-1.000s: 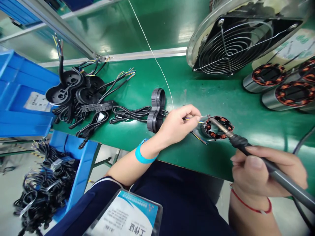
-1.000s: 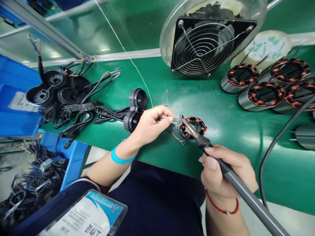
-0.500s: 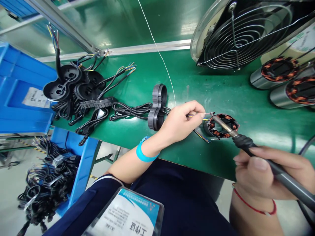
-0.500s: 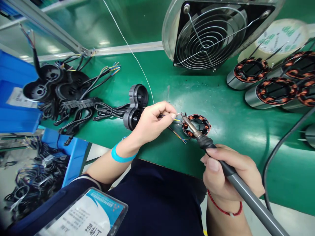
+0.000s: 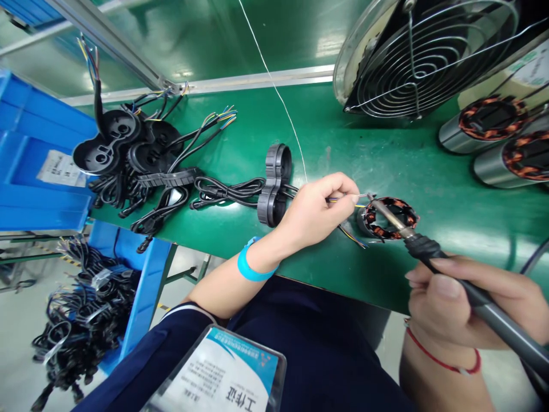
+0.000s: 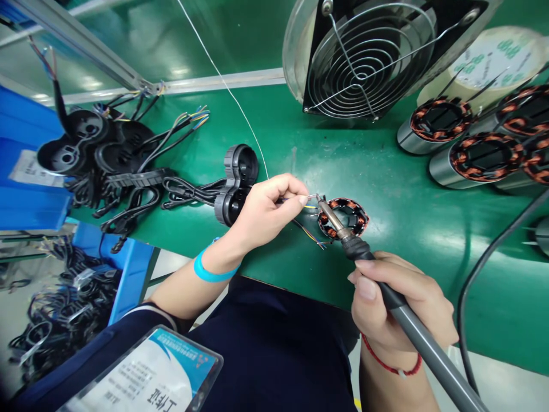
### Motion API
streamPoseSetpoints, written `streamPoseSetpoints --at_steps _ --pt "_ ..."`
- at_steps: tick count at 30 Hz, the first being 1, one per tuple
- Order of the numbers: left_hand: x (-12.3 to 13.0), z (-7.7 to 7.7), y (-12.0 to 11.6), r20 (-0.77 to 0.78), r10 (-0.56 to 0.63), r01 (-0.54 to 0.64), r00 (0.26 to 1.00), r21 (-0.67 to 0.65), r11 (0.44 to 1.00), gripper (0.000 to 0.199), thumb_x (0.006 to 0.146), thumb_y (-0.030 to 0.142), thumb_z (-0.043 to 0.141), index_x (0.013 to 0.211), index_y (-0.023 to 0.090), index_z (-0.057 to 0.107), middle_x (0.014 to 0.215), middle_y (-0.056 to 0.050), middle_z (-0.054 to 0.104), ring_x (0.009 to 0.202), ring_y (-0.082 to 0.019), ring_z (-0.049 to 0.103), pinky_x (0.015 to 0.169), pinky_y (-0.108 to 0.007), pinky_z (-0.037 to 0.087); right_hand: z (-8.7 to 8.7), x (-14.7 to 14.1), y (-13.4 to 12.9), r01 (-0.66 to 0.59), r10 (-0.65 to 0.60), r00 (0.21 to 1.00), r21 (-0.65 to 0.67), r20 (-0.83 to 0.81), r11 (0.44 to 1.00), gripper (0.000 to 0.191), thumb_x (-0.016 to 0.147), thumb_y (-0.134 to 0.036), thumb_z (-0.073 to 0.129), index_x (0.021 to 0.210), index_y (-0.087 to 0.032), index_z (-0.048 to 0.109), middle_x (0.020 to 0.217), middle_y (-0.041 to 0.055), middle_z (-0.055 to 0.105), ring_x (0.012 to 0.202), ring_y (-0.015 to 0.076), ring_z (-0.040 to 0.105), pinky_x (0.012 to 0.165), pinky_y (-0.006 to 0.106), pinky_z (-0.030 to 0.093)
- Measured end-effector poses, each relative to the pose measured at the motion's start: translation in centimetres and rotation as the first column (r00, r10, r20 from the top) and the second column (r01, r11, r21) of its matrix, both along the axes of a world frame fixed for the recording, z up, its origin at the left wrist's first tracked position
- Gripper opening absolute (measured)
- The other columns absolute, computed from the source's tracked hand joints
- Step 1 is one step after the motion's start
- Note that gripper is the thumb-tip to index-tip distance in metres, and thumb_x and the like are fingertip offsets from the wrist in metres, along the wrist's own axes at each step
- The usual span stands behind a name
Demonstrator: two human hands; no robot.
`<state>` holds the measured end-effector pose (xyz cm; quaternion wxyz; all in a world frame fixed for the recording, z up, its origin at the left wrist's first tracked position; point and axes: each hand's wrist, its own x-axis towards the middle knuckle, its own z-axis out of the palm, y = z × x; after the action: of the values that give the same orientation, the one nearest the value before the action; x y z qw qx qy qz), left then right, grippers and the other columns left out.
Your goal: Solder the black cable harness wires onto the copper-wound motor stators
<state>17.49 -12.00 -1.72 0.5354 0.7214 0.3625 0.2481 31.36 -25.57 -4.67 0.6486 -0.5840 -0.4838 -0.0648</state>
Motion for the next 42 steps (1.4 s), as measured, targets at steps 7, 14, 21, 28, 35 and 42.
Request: streamPoseSetpoints --at_steps 7,14,21,28,35,42 --pt "0.0 0.0 0.1 0.001 -0.003 0.003 1.0 -0.005 1.0 0.008 0.084 0.021 0.052 0.078 0.016 0.056 0.064 0.004 0.047 0.055 -0.006 0.037 0.052 -0.021 0.03 0.0 0.4 0.4 -0.01 0.007 0.999 0.072 0.043 0.997 0.022 0.074 -0.022 0.067 0.094 -0.017 0.075 0.047 -0.0017 0.057 0.039 0.0164 0.057 0.033 0.024 0.039" --pt "0.0 -0.1 0.0 -0.002 0.008 -0.008 1.0 0.002 1.0 0.01 0.085 0.023 0.053 0.078 0.016 0.056 0.065 0.004 0.05 0.055 -0.006 0.039 0.051 -0.02 0.03 2.0 -0.3 1.7 -0.086 0.08 0.995 -0.095 -0.065 0.992 0.041 0.08 -0.019 0.066 0.12 -0.025 0.065 0.091 0.003 0.073 0.068 0.0216 0.07 0.052 0.033 0.057" --pt "0.1 0.2 0.0 -0.005 0.014 -0.014 1.0 -0.012 1.0 0.012 0.085 0.025 0.054 0.077 0.016 0.057 0.062 0.004 0.05 0.055 -0.006 0.04 0.051 -0.02 0.031 4.4 -0.5 3.3 -0.152 0.178 0.984 -0.509 0.003 0.848 0.04 0.09 -0.023 0.056 0.13 -0.026 0.054 0.115 0.0038 0.068 0.115 0.0233 0.059 0.096 0.041 0.049" --pt "-0.1 0.1 0.0 -0.005 0.005 -0.005 1.0 -0.026 1.0 0.012 0.085 0.025 0.053 0.078 0.016 0.057 0.065 0.004 0.051 0.057 -0.006 0.042 0.053 -0.02 0.033 3.0 -0.4 3.7 -0.167 0.215 0.976 -0.578 0.016 0.799 0.048 0.089 -0.022 0.057 0.135 -0.031 0.046 0.116 0.002 0.067 0.113 0.0253 0.059 0.097 0.047 0.046" --pt "-0.3 0.0 -0.1 0.027 -0.008 0.009 1.0 -0.057 0.998 0.009 0.086 0.024 0.052 0.082 0.017 0.056 0.061 0.006 0.047 0.055 -0.006 0.04 0.051 -0.02 0.032 2.7 -1.0 3.5 -0.122 0.125 0.992 -0.485 -0.028 0.866 0.048 0.087 -0.022 0.06 0.133 -0.029 0.049 0.11 0.0039 0.068 0.107 0.0237 0.061 0.091 0.042 0.05" --pt "-0.6 0.4 0.1 0.101 -0.016 0.018 0.995 -0.012 1.0 0.008 0.085 0.018 0.052 0.078 0.016 0.053 0.073 0.002 0.053 0.067 -0.007 0.048 0.06 -0.02 0.038 2.2 -0.9 3.8 -0.182 0.251 0.963 -0.448 0.099 0.875 0.058 0.084 -0.022 0.064 0.137 -0.028 0.042 0.099 0.0019 0.067 0.094 0.0233 0.06 0.088 0.045 0.048"
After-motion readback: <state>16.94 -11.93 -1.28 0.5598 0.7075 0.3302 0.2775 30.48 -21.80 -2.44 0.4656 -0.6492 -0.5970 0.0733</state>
